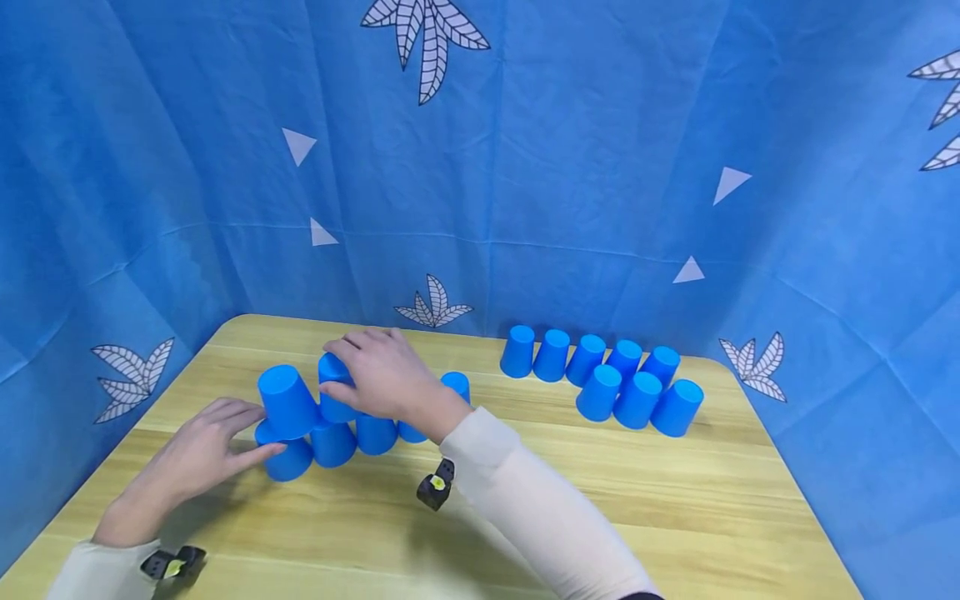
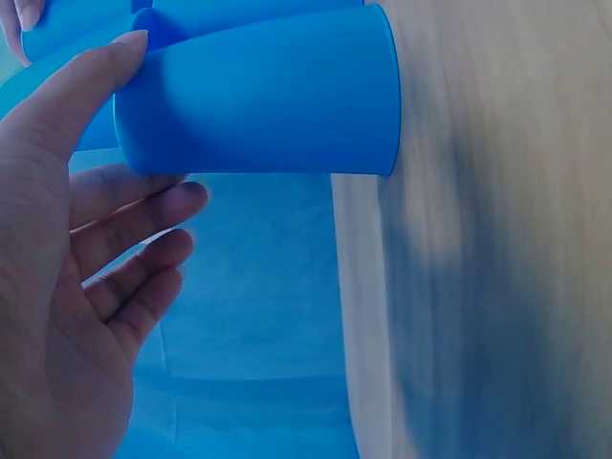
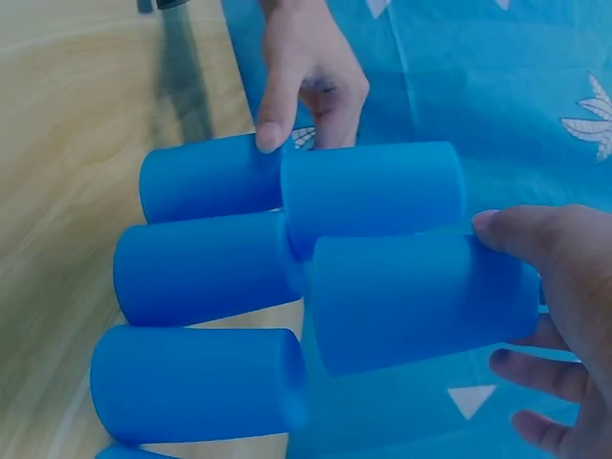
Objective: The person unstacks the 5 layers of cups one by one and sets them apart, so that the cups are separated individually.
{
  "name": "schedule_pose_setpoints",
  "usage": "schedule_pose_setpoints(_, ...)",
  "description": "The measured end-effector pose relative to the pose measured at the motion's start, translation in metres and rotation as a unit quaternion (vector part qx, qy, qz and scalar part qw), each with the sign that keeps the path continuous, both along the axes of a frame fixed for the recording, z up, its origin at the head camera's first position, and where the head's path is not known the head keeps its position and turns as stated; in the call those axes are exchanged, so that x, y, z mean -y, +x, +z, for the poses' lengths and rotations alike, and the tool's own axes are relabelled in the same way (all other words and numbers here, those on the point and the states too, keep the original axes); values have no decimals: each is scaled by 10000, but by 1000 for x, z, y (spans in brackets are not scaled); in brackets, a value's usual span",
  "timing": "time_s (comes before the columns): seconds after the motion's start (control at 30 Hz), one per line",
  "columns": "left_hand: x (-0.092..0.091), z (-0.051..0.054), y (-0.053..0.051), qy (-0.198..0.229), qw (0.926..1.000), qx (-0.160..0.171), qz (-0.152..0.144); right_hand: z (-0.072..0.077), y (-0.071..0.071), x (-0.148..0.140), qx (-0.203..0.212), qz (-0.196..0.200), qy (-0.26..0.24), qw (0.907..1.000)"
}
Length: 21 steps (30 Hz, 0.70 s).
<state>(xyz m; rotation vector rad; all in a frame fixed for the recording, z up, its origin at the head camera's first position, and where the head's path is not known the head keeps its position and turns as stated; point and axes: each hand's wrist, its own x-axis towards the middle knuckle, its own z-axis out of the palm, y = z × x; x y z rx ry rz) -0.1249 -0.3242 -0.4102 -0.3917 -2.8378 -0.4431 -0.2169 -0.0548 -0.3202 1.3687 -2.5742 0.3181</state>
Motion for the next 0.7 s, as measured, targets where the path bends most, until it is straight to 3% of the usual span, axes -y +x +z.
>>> schedule_pose_setpoints(0.37,0,-1,0,-72,9998,-144,-91,2,3,-27,272,-211,-369,9987)
schedule_pose_setpoints(0.7,0,-7,-1,-80,9981,-550,-248,-1,2,-58,332,-636,-780,9944)
